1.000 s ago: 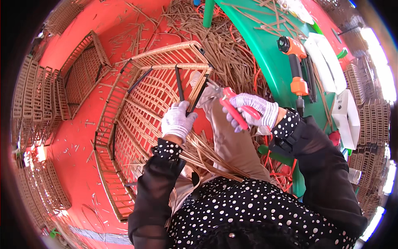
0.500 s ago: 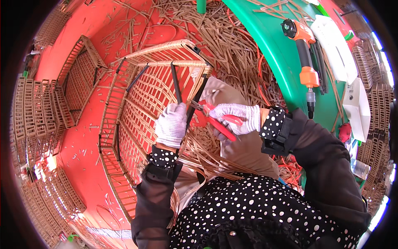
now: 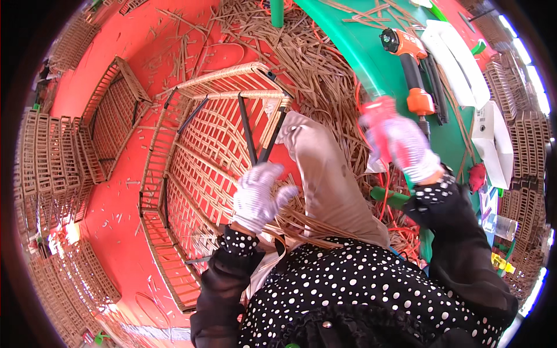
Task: Assembling and weaving a rattan furniture component using a nail gun and pliers.
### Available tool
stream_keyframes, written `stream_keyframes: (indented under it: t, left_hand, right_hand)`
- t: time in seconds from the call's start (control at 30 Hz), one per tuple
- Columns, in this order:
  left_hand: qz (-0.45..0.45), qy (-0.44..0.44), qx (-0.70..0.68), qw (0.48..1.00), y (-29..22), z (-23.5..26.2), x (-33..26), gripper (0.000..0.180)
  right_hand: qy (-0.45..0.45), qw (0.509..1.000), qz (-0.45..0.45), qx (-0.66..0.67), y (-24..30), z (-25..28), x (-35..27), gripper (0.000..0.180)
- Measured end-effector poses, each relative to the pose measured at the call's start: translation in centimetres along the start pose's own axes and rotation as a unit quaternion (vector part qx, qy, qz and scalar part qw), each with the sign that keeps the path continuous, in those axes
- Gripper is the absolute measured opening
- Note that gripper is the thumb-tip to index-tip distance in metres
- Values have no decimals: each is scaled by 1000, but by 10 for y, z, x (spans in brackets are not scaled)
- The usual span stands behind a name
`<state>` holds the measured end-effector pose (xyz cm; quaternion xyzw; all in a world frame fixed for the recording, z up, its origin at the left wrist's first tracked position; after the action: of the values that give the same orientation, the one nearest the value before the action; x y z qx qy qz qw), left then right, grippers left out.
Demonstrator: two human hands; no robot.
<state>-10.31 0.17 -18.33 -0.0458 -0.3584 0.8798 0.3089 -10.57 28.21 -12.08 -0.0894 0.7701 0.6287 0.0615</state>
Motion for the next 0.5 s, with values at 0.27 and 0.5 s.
stream_keyframes:
  t: [0.27, 0.5]
  left_hand:
    - [320, -9, 183, 930, 50, -5, -18, 45]
    - [318, 12, 239, 918, 11, 105, -69, 45]
  right_hand:
    - [-359, 623, -136, -681, 25, 200, -119, 78]
    - [-332, 542, 116, -764, 31, 155, -110, 55]
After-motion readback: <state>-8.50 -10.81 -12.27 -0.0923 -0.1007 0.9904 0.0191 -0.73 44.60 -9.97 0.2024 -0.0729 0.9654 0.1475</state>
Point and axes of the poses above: each hand's wrist, its own x-axis towards the middle knuckle, its own z-axis out of the back of the hand, y = z × x, the point moved 4 cm from there along x, towards the middle knuckle, and after that the axes turned 5 degrees about z, right-handed, at the moved point
